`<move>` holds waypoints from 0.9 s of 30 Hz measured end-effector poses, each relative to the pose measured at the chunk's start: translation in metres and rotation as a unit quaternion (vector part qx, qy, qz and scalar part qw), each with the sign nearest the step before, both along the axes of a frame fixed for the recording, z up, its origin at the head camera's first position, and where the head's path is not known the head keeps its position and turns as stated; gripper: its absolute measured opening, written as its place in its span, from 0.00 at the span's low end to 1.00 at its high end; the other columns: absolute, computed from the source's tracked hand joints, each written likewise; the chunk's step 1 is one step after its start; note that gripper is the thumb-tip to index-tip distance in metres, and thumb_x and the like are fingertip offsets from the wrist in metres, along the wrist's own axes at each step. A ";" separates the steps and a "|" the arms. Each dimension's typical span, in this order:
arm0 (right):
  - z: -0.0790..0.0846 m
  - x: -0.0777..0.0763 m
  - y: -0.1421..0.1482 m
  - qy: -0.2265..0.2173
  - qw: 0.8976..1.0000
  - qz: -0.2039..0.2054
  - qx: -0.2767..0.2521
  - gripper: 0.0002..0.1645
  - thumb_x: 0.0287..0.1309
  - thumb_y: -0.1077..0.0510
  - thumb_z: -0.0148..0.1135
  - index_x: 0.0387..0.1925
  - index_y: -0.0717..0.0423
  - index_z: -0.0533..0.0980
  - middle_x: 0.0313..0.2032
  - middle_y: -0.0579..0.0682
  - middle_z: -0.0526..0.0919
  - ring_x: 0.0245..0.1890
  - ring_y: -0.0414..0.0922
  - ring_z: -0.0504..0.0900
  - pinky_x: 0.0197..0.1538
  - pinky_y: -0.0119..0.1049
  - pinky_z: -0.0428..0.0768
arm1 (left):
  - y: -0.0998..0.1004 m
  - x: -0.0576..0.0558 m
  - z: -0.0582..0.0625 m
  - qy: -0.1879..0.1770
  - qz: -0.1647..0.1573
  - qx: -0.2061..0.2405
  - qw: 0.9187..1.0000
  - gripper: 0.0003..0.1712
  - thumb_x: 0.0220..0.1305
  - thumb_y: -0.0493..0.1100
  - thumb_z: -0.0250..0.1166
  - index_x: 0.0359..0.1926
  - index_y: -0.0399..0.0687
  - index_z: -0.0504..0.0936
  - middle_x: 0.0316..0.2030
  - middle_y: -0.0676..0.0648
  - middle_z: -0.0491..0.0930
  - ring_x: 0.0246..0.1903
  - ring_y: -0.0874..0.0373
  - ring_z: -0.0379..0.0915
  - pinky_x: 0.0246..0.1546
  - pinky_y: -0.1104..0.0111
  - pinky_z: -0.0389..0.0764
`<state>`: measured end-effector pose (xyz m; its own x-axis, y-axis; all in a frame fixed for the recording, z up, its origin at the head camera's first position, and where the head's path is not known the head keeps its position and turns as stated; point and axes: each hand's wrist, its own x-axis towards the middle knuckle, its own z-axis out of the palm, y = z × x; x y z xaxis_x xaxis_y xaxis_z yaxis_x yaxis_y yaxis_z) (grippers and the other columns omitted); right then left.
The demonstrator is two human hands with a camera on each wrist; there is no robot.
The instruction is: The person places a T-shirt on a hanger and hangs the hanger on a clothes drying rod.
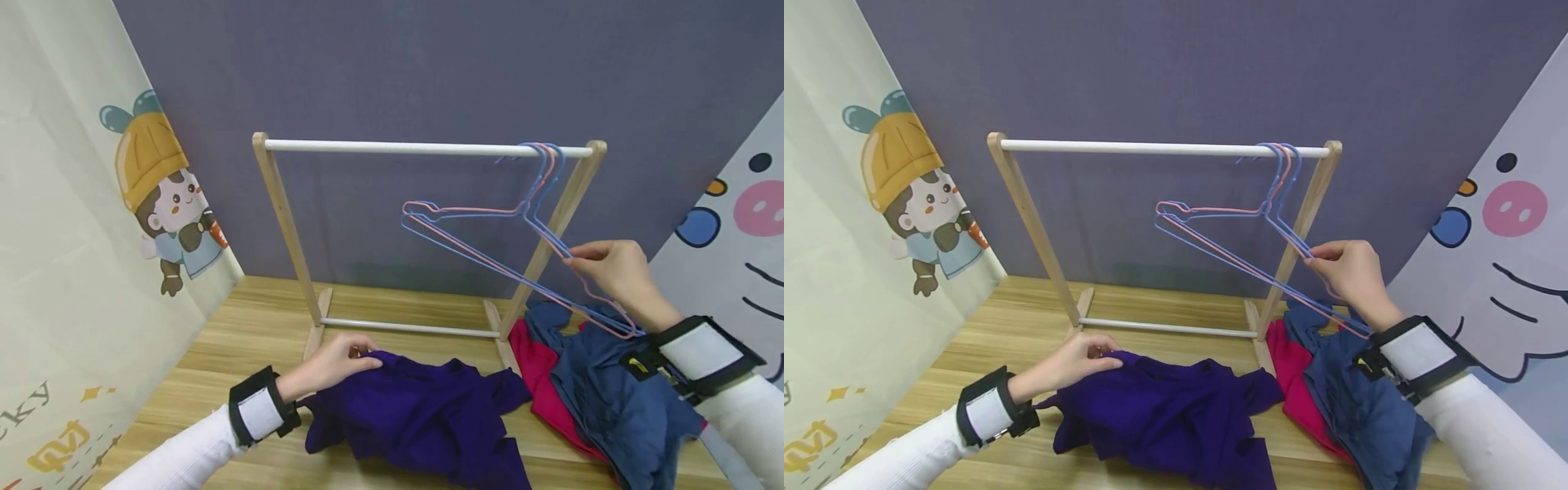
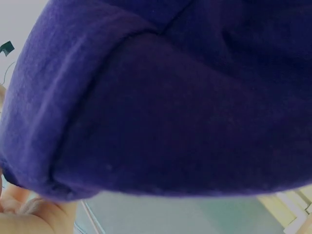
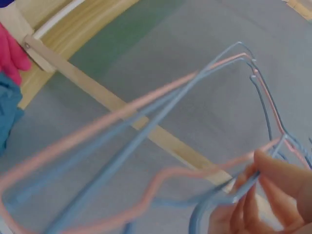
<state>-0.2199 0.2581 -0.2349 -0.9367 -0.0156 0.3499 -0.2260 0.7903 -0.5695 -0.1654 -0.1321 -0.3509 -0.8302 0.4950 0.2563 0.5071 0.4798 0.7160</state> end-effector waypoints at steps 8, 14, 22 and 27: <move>0.028 -0.019 0.006 -0.060 0.997 0.027 0.027 0.29 0.54 0.43 0.56 0.43 0.66 0.76 0.39 0.62 0.79 0.37 0.50 0.74 0.41 0.52 0.68 | 0.008 -0.011 0.002 -0.005 0.014 -0.001 1.000 0.07 0.56 0.41 0.61 0.32 0.41 0.81 0.24 0.54 0.76 0.22 0.69 0.65 0.26 0.75 0.69; 0.034 -0.034 0.009 -0.040 0.999 0.013 -0.027 0.32 0.51 0.40 0.58 0.44 0.65 0.76 0.29 0.47 0.80 0.28 0.38 0.74 0.41 0.47 0.67 | 0.012 -0.019 0.002 -0.010 0.020 0.016 1.000 0.08 0.56 0.40 0.61 0.33 0.39 0.81 0.23 0.51 0.77 0.21 0.69 0.65 0.24 0.75 0.69; 0.044 -0.045 0.024 -0.016 0.997 0.025 -0.073 0.28 0.49 0.40 0.58 0.44 0.57 0.77 0.25 0.23 0.72 0.31 0.34 0.70 0.34 0.29 0.68 | 0.016 -0.031 0.008 0.018 0.062 0.012 0.998 0.08 0.56 0.42 0.62 0.33 0.42 0.82 0.23 0.54 0.75 0.20 0.68 0.63 0.23 0.74 0.67; 0.055 -0.050 0.034 -0.009 0.994 0.045 -0.102 0.21 0.50 0.42 0.59 0.43 0.48 0.78 0.28 0.23 0.74 0.37 0.35 0.68 0.38 0.31 0.65 | 0.017 -0.039 0.011 0.035 0.091 0.013 0.995 0.07 0.55 0.42 0.62 0.33 0.43 0.82 0.21 0.55 0.73 0.20 0.68 0.62 0.23 0.75 0.67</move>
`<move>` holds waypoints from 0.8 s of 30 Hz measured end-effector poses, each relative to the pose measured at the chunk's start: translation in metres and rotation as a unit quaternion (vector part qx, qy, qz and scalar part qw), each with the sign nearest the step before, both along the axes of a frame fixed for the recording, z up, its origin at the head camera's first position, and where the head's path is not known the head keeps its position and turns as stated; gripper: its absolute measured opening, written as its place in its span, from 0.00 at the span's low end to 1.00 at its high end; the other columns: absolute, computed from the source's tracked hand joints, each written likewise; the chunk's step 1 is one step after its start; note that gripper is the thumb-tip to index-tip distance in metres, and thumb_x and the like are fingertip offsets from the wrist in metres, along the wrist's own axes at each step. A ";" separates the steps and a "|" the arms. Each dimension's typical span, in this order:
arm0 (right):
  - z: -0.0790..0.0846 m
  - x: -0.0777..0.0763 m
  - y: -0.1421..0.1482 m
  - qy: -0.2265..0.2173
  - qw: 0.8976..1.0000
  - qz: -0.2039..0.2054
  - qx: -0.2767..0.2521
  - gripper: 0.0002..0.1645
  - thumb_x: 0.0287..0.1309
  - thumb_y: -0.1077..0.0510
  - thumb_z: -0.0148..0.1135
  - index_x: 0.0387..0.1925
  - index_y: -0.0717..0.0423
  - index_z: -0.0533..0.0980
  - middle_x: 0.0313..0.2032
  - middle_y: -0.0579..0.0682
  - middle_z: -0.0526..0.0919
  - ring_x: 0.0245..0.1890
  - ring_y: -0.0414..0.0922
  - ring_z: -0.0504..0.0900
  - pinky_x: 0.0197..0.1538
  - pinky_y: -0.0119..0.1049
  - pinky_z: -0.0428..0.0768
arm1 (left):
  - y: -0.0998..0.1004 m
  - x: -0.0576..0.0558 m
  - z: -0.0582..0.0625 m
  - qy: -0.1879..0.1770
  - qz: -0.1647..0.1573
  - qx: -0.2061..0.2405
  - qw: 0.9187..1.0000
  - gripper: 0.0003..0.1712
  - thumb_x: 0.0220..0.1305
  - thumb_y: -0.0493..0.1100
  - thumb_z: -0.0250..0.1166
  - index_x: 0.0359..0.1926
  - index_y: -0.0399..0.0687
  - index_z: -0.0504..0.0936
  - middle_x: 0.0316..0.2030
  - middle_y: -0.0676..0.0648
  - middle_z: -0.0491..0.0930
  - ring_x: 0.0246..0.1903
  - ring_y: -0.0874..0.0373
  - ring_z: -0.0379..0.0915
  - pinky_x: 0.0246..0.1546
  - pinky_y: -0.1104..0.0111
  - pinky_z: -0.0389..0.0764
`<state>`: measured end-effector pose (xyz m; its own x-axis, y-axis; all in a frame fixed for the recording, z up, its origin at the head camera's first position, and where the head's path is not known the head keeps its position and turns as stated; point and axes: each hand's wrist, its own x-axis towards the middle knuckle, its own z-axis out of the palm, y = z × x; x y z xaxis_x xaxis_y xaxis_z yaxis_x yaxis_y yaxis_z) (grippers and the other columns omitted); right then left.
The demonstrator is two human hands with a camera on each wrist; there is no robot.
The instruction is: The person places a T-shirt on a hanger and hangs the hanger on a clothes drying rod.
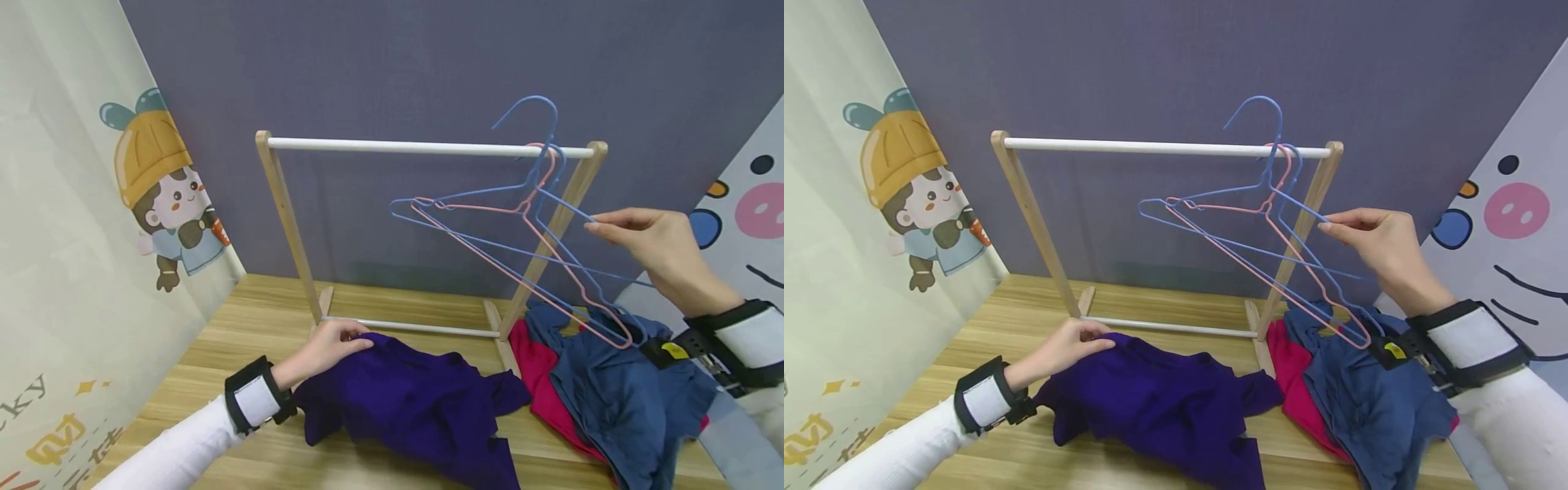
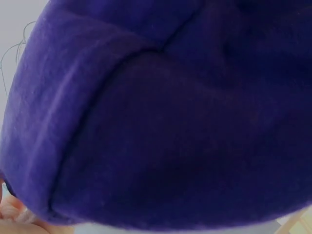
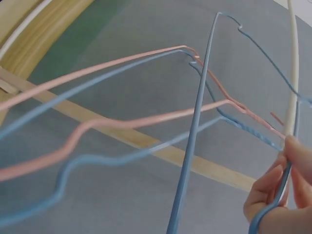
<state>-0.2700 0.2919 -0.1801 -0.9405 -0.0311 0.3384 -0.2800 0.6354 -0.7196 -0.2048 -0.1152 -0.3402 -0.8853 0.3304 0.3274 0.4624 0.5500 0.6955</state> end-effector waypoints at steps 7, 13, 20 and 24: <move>0.000 0.007 0.010 -0.020 0.999 0.023 0.017 0.28 0.50 0.42 0.58 0.47 0.57 0.75 0.29 0.23 0.73 0.42 0.37 0.64 0.53 0.63 0.53 | -0.007 -0.004 0.005 -0.003 0.001 0.015 1.000 0.08 0.55 0.39 0.62 0.33 0.38 0.82 0.23 0.51 0.76 0.22 0.67 0.65 0.25 0.74 0.68; -0.012 0.015 0.024 -0.043 0.996 0.047 0.066 0.29 0.52 0.44 0.59 0.47 0.61 0.75 0.33 0.33 0.74 0.41 0.38 0.65 0.48 0.59 0.60 | -0.011 -0.005 0.007 0.000 0.005 0.004 1.000 0.08 0.55 0.40 0.63 0.33 0.38 0.82 0.23 0.51 0.78 0.22 0.67 0.65 0.25 0.74 0.69; -0.028 0.024 0.041 -0.016 0.989 0.074 0.127 0.18 0.53 0.53 0.60 0.42 0.62 0.78 0.28 0.44 0.77 0.30 0.37 0.69 0.31 0.28 0.66 | -0.014 -0.006 0.008 -0.004 0.004 -0.001 1.000 0.09 0.55 0.41 0.62 0.33 0.38 0.82 0.25 0.50 0.79 0.23 0.66 0.67 0.27 0.74 0.70; -0.037 0.026 0.043 0.003 0.986 0.114 0.120 0.12 0.52 0.60 0.60 0.38 0.62 0.79 0.26 0.44 0.78 0.26 0.39 0.69 0.27 0.26 0.65 | -0.015 -0.007 0.010 -0.004 -0.002 0.004 1.000 0.09 0.55 0.40 0.62 0.34 0.38 0.82 0.27 0.49 0.80 0.25 0.66 0.69 0.29 0.73 0.71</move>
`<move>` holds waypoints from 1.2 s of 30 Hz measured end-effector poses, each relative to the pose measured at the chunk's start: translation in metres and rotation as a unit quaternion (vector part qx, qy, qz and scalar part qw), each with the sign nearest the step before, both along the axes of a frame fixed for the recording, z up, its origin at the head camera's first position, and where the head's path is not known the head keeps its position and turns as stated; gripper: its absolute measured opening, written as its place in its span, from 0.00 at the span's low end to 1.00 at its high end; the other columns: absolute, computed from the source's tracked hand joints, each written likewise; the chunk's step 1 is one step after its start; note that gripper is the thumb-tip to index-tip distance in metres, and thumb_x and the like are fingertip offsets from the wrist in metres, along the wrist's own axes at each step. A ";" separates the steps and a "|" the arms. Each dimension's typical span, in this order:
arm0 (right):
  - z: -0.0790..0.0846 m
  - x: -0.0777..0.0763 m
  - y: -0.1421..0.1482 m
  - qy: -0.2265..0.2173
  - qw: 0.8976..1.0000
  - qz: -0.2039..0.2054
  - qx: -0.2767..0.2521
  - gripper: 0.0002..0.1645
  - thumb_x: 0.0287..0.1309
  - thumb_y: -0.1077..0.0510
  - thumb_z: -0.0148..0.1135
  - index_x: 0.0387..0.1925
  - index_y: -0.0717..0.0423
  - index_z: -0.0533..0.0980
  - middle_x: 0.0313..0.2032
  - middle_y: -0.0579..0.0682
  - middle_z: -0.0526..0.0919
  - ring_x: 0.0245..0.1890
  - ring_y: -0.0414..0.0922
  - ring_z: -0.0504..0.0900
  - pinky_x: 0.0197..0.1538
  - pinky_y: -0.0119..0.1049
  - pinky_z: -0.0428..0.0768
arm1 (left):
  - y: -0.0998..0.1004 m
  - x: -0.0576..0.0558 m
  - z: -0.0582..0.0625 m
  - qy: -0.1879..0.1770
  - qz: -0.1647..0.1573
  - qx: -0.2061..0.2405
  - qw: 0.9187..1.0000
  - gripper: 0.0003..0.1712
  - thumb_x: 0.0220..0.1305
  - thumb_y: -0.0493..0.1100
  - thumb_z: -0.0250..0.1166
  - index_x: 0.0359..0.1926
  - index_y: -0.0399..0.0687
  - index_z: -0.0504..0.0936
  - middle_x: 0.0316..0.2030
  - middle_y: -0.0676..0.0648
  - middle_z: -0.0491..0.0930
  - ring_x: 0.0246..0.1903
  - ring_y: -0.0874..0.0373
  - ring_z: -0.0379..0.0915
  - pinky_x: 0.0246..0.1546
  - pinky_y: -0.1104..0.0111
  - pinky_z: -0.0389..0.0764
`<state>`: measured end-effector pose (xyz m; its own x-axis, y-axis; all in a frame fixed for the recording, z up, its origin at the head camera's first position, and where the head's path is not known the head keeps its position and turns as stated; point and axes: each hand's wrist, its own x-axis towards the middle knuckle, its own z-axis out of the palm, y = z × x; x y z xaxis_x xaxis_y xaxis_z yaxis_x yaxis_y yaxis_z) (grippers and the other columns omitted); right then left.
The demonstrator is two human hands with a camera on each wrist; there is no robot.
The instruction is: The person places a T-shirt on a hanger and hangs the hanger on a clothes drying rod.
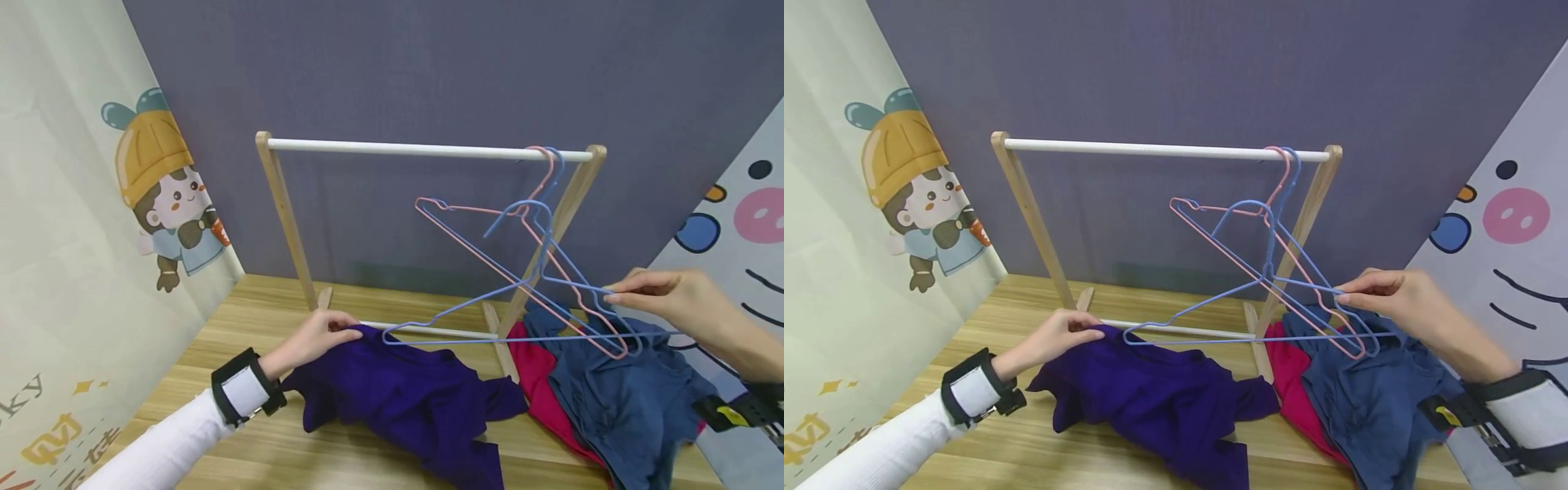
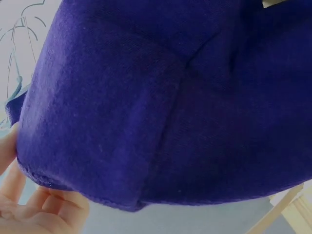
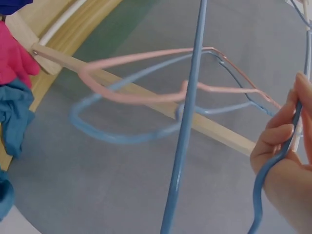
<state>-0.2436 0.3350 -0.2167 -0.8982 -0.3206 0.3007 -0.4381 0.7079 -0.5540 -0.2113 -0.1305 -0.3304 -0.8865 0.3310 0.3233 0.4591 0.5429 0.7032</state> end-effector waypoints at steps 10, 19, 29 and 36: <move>-0.019 0.000 -0.009 -0.011 0.993 0.087 -0.074 0.08 0.52 0.68 0.58 0.34 0.61 0.81 0.24 0.43 0.77 0.23 0.39 0.69 0.24 0.28 0.65 | 0.001 0.003 0.003 -0.016 -0.015 0.009 1.000 0.10 0.54 0.42 0.63 0.34 0.41 0.82 0.28 0.51 0.80 0.25 0.67 0.69 0.29 0.74 0.71; -0.031 0.004 -0.021 -0.086 0.994 0.038 -0.058 0.12 0.55 0.57 0.58 0.39 0.59 0.79 0.28 0.45 0.78 0.30 0.39 0.71 0.26 0.31 0.67 | 0.004 0.006 -0.001 0.006 -0.045 -0.012 0.999 0.07 0.50 0.42 0.66 0.30 0.43 0.82 0.26 0.53 0.78 0.24 0.68 0.66 0.27 0.73 0.70; -0.041 0.016 -0.058 -0.124 0.990 0.020 -0.064 0.19 0.52 0.49 0.60 0.40 0.59 0.79 0.34 0.46 0.78 0.35 0.38 0.73 0.37 0.32 0.73 | 0.017 0.011 0.004 0.027 -0.052 -0.039 0.998 0.04 0.53 0.40 0.64 0.26 0.44 0.81 0.24 0.55 0.77 0.23 0.69 0.66 0.26 0.75 0.70; -0.052 0.020 -0.080 -0.123 0.986 0.034 -0.107 0.18 0.50 0.51 0.62 0.38 0.61 0.79 0.32 0.46 0.79 0.34 0.39 0.75 0.38 0.31 0.74 | 0.019 0.010 0.006 0.024 -0.028 -0.044 0.998 0.04 0.52 0.40 0.64 0.27 0.43 0.81 0.23 0.54 0.79 0.23 0.70 0.67 0.26 0.75 0.70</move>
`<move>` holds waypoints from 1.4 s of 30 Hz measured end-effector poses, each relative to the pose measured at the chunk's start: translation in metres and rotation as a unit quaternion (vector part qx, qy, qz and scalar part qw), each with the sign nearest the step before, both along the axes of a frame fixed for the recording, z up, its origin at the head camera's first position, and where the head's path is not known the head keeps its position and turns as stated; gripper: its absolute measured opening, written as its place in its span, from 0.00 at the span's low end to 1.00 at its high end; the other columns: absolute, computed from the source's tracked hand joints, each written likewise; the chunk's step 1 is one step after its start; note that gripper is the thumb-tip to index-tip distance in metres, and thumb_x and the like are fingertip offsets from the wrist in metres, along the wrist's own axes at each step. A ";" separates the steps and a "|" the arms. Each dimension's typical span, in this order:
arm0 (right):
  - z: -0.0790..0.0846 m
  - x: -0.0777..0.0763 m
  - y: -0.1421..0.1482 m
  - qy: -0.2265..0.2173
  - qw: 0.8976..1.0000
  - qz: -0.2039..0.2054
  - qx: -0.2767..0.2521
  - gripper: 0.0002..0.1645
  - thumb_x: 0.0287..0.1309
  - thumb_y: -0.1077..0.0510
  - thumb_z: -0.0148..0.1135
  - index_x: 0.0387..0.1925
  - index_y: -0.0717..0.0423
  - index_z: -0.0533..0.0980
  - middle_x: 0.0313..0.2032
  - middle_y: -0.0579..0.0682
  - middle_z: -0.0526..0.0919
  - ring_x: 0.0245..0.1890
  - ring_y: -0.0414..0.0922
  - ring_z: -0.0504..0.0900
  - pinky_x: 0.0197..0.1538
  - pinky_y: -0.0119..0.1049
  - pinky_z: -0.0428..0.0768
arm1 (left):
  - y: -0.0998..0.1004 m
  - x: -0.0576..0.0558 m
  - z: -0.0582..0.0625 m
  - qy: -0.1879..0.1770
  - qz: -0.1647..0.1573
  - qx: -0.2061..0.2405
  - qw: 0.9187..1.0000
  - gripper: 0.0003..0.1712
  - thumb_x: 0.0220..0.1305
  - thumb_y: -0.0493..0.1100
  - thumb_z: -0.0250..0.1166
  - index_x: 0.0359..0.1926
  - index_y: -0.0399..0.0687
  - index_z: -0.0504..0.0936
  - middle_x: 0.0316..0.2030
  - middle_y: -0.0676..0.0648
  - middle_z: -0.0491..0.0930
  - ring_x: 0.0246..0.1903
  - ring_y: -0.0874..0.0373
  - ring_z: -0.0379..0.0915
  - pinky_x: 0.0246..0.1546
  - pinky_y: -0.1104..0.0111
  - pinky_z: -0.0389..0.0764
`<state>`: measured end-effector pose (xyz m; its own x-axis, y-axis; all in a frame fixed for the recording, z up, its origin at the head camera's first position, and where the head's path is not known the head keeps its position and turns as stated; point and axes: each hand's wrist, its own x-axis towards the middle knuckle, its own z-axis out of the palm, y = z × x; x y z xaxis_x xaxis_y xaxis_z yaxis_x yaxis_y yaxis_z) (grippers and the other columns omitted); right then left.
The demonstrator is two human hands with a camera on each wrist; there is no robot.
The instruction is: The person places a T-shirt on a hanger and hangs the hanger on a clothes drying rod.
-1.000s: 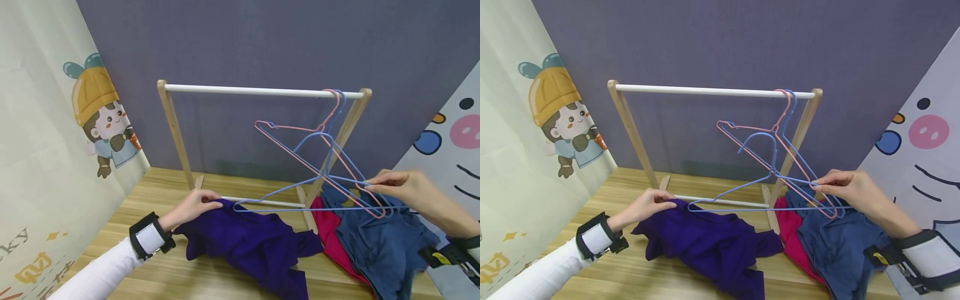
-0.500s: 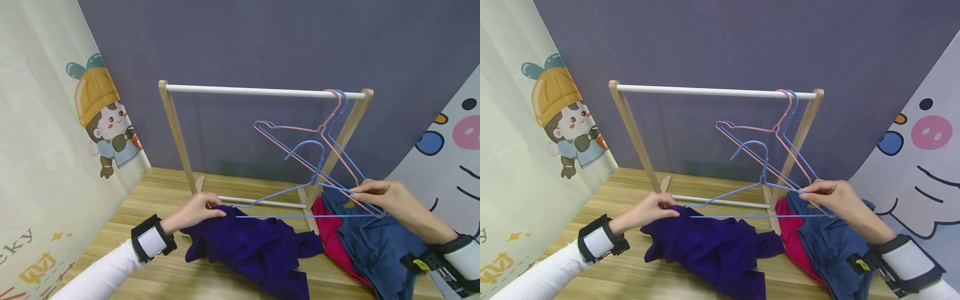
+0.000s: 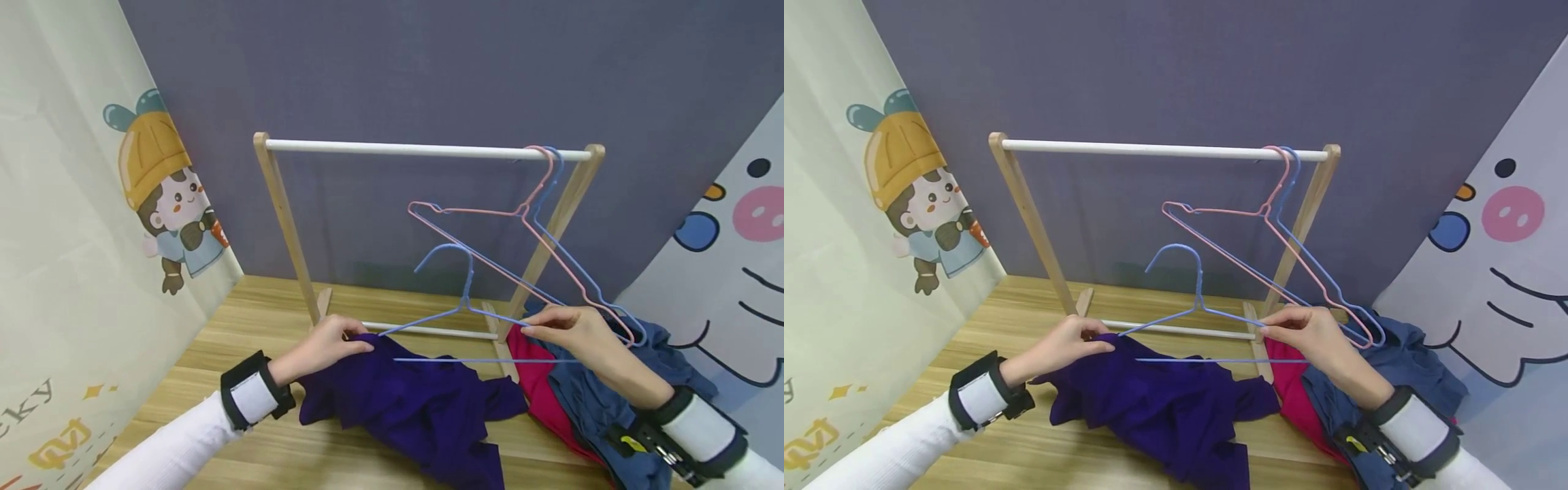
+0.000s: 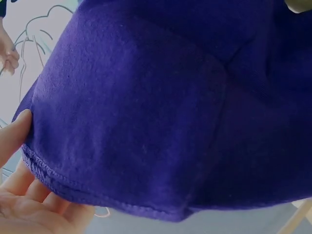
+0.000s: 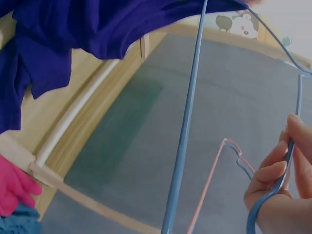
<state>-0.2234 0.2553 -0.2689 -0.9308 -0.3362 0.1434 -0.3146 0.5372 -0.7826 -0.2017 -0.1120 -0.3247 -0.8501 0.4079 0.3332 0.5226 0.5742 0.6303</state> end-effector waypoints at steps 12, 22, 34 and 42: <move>-0.021 -0.002 -0.037 0.045 0.997 0.051 -0.035 0.11 0.47 0.58 0.65 0.32 0.62 0.81 0.25 0.48 0.77 0.22 0.38 0.71 0.24 0.29 0.69 | 0.014 0.001 0.009 -0.012 -0.010 -0.001 1.000 0.05 0.54 0.43 0.63 0.28 0.46 0.81 0.24 0.56 0.78 0.23 0.69 0.66 0.27 0.75 0.69; -0.036 -0.010 -0.061 0.041 0.996 0.059 -0.048 0.09 0.46 0.59 0.65 0.30 0.62 0.81 0.26 0.50 0.78 0.19 0.36 0.68 0.23 0.28 0.68 | 0.027 -0.004 0.017 0.013 -0.015 0.001 1.000 0.05 0.56 0.44 0.62 0.28 0.47 0.79 0.24 0.57 0.76 0.24 0.68 0.67 0.28 0.75 0.69; -0.022 -0.017 -0.057 0.080 0.991 0.102 -0.008 0.11 0.51 0.59 0.62 0.37 0.59 0.80 0.35 0.51 0.80 0.29 0.37 0.76 0.31 0.29 0.75 | 0.032 -0.012 0.018 0.020 0.039 0.024 0.999 0.08 0.56 0.41 0.62 0.35 0.41 0.78 0.28 0.51 0.78 0.29 0.62 0.71 0.34 0.70 0.71; -0.006 -0.002 -0.040 0.123 0.979 0.160 0.013 0.09 0.52 0.60 0.61 0.37 0.53 0.80 0.37 0.47 0.79 0.32 0.36 0.76 0.29 0.30 0.75 | 0.024 -0.015 0.022 0.022 0.029 0.047 0.998 0.10 0.57 0.40 0.60 0.39 0.39 0.78 0.36 0.46 0.79 0.37 0.56 0.74 0.40 0.65 0.73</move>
